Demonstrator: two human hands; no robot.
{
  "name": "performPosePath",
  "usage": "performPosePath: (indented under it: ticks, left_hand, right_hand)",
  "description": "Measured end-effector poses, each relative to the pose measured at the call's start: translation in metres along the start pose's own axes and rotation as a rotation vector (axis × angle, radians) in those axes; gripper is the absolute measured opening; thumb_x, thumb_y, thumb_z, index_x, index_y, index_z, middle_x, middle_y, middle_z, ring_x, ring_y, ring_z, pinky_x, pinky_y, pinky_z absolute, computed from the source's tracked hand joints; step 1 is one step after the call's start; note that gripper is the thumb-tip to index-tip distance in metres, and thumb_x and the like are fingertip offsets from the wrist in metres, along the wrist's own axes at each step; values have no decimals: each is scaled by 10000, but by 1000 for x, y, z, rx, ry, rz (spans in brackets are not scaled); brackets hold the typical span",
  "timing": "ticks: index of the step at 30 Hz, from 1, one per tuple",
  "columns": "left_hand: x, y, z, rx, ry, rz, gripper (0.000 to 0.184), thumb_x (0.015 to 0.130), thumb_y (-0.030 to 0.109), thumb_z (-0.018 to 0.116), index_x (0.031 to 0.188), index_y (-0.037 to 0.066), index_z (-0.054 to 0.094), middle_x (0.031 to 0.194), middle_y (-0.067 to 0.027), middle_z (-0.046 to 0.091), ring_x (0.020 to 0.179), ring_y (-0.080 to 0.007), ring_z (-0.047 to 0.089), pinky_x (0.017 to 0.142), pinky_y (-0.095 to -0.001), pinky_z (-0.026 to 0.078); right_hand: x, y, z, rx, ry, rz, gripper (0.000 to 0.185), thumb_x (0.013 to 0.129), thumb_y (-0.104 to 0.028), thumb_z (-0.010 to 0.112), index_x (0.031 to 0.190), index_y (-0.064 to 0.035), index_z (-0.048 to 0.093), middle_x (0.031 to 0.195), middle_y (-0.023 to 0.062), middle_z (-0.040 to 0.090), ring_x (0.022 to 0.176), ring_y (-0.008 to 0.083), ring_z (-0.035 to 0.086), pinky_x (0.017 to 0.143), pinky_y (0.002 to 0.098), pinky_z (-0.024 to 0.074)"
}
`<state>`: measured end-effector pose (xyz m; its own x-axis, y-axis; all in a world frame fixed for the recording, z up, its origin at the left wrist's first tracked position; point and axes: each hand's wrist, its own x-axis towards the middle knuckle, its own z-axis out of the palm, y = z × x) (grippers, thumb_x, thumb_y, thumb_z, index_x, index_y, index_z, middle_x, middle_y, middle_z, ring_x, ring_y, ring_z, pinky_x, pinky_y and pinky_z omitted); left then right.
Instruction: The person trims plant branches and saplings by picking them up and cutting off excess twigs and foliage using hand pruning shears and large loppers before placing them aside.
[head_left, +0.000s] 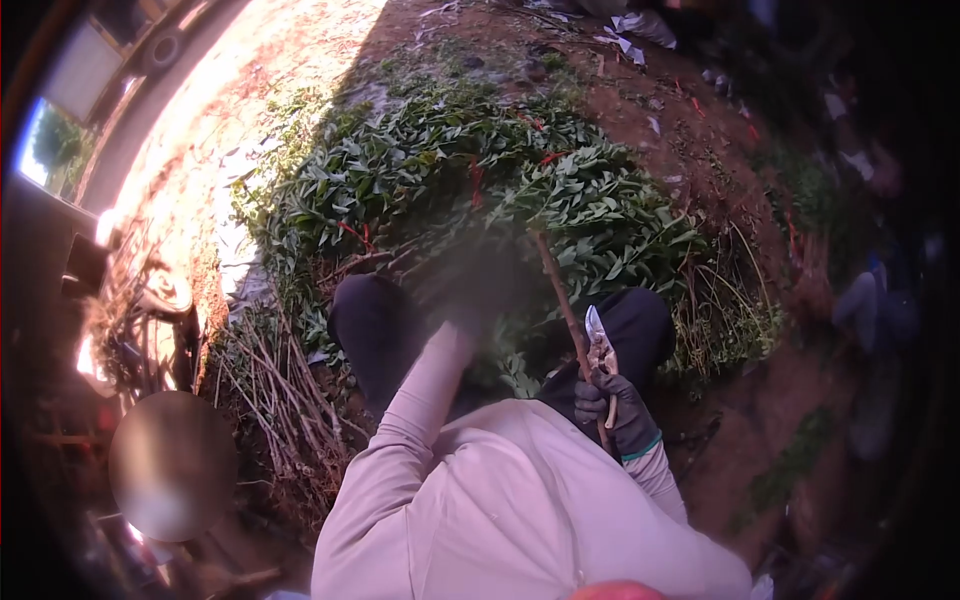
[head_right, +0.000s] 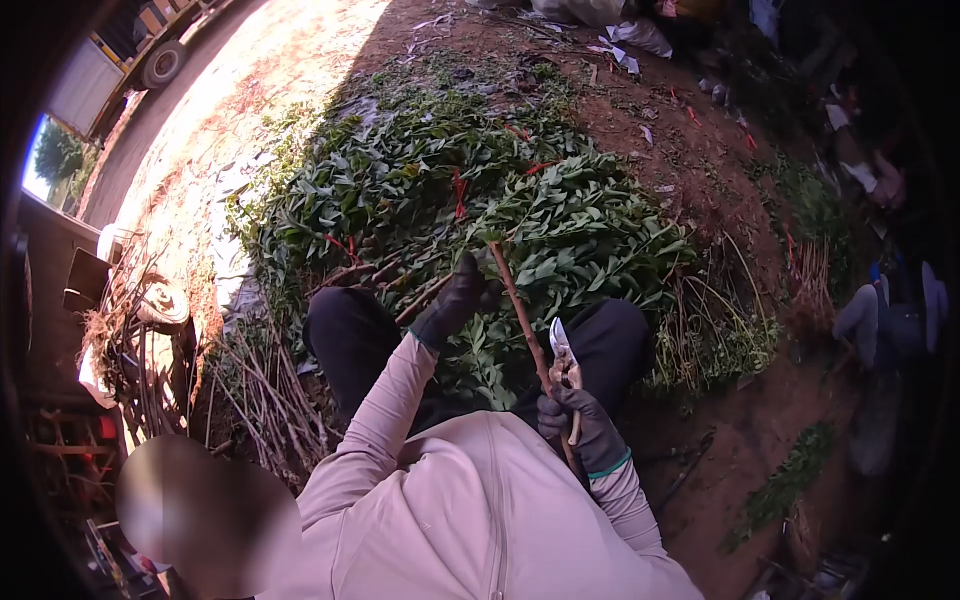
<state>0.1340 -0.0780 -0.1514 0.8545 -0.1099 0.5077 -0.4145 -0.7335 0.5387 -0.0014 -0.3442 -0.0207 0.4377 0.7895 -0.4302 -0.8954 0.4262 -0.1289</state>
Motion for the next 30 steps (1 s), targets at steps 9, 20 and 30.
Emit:
performPosePath:
  ticks: [9, 20, 30]
  left_hand:
    - [56, 76, -107, -1646, 425, -1114, 203, 910, 279, 476, 989, 96, 517, 578, 63, 338, 454, -55, 294, 422, -211, 278]
    - [21, 17, -83, -961, 418, -821, 182, 906, 221, 485, 954, 61, 556, 582, 71, 395, 481, -30, 335, 412, -207, 277]
    - [1, 178, -22, -1195, 173, -61, 444, 883, 370, 512, 1166, 46, 402, 1059, -96, 504, 998, -195, 479, 861, -315, 392]
  right_hand:
    - [-9, -20, 16, -232, 170, -89, 124, 903, -226, 453, 880, -105, 446, 670, -24, 410, 546, 76, 372, 536, 245, 338]
    - [2, -73, 38, -572, 328, -222, 142, 875, -221, 515, 974, -132, 465, 680, -17, 431, 521, 79, 409, 496, 260, 357]
    - [184, -178, 162, -1336, -102, -356, 257, 899, -268, 465, 1042, -67, 536, 1031, 86, 530, 913, 168, 509, 735, 295, 427]
